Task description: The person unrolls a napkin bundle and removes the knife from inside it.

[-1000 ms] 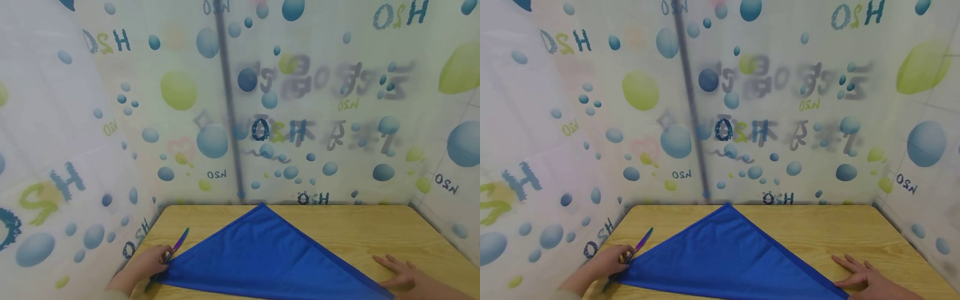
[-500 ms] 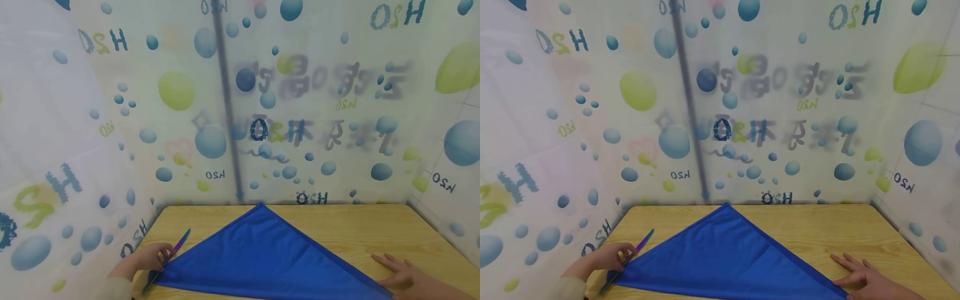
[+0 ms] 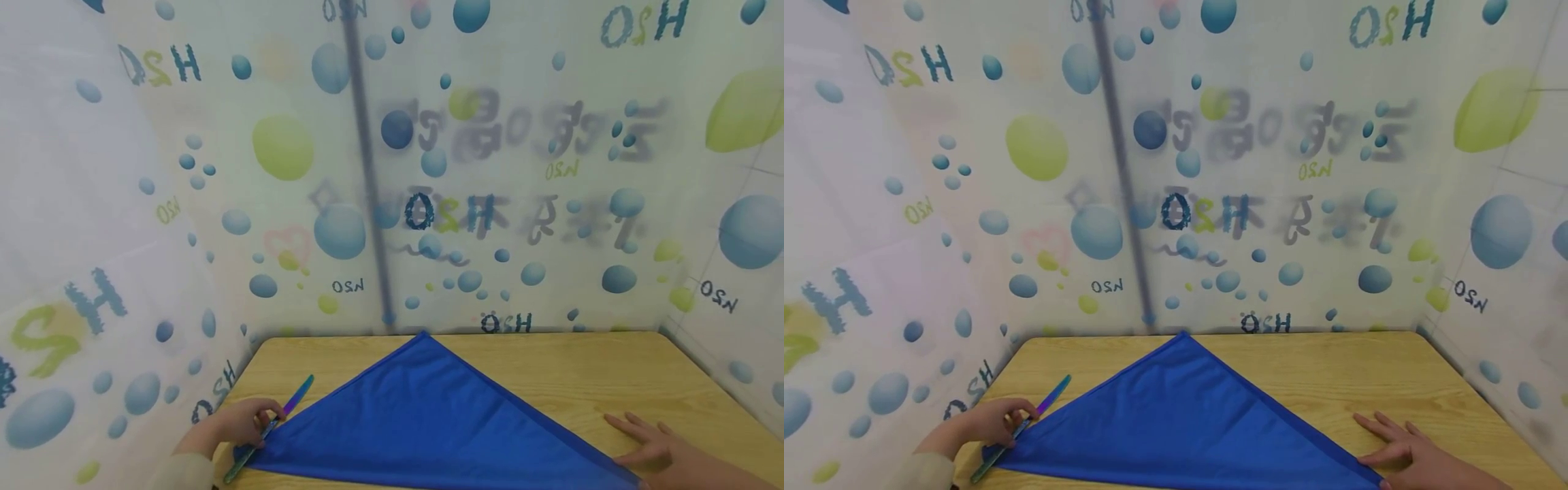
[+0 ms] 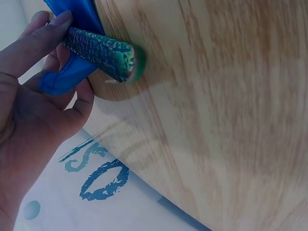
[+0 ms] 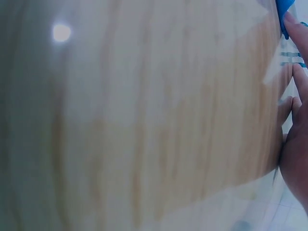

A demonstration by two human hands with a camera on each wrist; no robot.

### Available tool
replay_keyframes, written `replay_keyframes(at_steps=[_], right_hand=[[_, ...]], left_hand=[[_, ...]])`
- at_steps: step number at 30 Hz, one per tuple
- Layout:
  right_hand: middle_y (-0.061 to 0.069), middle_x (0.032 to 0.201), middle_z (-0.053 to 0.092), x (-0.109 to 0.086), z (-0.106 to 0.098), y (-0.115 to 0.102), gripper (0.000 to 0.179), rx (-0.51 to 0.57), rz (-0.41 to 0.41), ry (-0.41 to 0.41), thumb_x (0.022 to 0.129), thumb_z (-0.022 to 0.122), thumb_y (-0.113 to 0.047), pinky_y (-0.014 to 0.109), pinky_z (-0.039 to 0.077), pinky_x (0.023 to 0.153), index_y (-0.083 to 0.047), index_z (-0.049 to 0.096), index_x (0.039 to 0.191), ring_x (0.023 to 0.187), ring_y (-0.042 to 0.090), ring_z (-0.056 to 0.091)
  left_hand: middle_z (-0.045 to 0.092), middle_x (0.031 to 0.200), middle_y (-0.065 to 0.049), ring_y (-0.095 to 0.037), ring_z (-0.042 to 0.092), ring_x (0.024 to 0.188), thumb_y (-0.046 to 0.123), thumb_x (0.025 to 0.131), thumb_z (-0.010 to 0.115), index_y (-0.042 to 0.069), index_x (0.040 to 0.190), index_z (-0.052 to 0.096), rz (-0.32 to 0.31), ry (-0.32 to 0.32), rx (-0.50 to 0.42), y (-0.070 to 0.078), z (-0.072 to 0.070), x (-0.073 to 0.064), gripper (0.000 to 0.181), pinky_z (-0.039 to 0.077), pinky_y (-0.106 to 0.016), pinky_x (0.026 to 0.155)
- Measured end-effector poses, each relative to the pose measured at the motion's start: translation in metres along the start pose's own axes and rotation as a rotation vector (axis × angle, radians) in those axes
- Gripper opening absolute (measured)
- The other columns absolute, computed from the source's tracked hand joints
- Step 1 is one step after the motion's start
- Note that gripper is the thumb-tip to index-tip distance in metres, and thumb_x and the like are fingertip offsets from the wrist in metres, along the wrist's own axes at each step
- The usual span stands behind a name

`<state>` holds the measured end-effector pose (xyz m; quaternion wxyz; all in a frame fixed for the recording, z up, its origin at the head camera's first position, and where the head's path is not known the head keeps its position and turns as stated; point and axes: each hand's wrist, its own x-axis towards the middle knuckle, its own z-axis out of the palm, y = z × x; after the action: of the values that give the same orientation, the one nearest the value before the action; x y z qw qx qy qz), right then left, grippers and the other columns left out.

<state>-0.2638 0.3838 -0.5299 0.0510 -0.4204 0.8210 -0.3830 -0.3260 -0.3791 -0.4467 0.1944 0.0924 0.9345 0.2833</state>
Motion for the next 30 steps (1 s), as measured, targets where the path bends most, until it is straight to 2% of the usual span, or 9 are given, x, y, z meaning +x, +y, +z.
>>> replay_keyframes(at_steps=[8,11,16,18,21,26,30], right_hand=[[-0.032,0.154,0.012,0.001,0.002,-0.002,0.052,0.053,-0.012,0.022,0.087,0.060,0.010,0.006,-0.021,0.081,-0.019,0.065,0.129,0.130,-0.023,-0.009],[-0.031,0.154,0.013,0.001,0.002,-0.002,0.051,0.091,-0.016,0.022,0.087,0.059,0.011,0.008,-0.025,0.080,-0.017,0.065,0.129,0.130,-0.023,-0.009],[-0.027,0.156,0.013,-0.001,0.002,0.000,0.053,0.019,-0.046,0.040,0.084,0.062,0.011,0.006,-0.021,0.085,-0.018,0.065,0.129,0.133,-0.020,-0.007],[-0.024,0.157,0.014,-0.001,0.002,0.001,0.055,-0.039,-0.065,0.053,0.082,0.064,0.010,0.005,-0.017,0.088,-0.019,0.065,0.129,0.134,-0.018,-0.006],[-0.019,0.158,0.016,-0.002,0.002,0.000,0.055,-0.071,-0.082,0.066,0.080,0.067,0.009,0.005,-0.015,0.091,-0.018,0.066,0.129,0.136,-0.016,-0.005],[-0.024,0.157,0.015,-0.002,0.001,-0.001,0.050,-0.099,-0.042,0.065,0.082,0.070,0.003,0.005,-0.019,0.089,-0.021,0.067,0.126,0.135,-0.018,-0.008],[-0.028,0.155,0.015,-0.002,0.001,-0.002,0.047,-0.074,-0.017,0.053,0.083,0.069,0.001,0.005,-0.020,0.087,-0.021,0.068,0.125,0.133,-0.020,-0.008]], left_hand=[[0.057,0.085,-0.008,-0.023,0.056,0.076,-0.012,0.073,0.074,0.015,0.105,0.066,-0.021,-0.006,-0.007,0.002,0.000,0.000,0.043,0.050,-0.040,0.069],[0.060,0.084,-0.007,-0.023,0.058,0.076,-0.011,0.074,0.074,0.013,0.106,0.066,0.007,-0.020,-0.021,0.001,-0.001,0.000,0.041,0.051,-0.039,0.068],[0.062,0.082,-0.007,-0.023,0.059,0.073,-0.011,0.075,0.074,0.009,0.108,0.066,0.079,-0.055,-0.053,-0.004,-0.003,0.000,0.039,0.050,-0.037,0.064],[0.062,0.081,-0.006,-0.022,0.058,0.073,-0.010,0.075,0.074,0.009,0.109,0.066,0.087,-0.056,-0.055,-0.005,-0.003,0.000,0.039,0.050,-0.036,0.063],[0.062,0.082,-0.005,-0.022,0.058,0.073,-0.008,0.076,0.075,0.009,0.109,0.067,0.081,-0.050,-0.044,-0.007,-0.003,0.000,0.038,0.050,-0.036,0.064],[0.063,0.083,-0.006,-0.022,0.058,0.075,-0.009,0.075,0.074,0.007,0.111,0.068,0.087,-0.035,-0.059,-0.008,-0.005,0.002,0.039,0.051,-0.038,0.066],[0.065,0.085,-0.005,-0.021,0.060,0.077,-0.008,0.075,0.075,0.005,0.112,0.068,0.096,-0.028,-0.077,-0.011,-0.005,0.004,0.040,0.052,-0.039,0.070]])
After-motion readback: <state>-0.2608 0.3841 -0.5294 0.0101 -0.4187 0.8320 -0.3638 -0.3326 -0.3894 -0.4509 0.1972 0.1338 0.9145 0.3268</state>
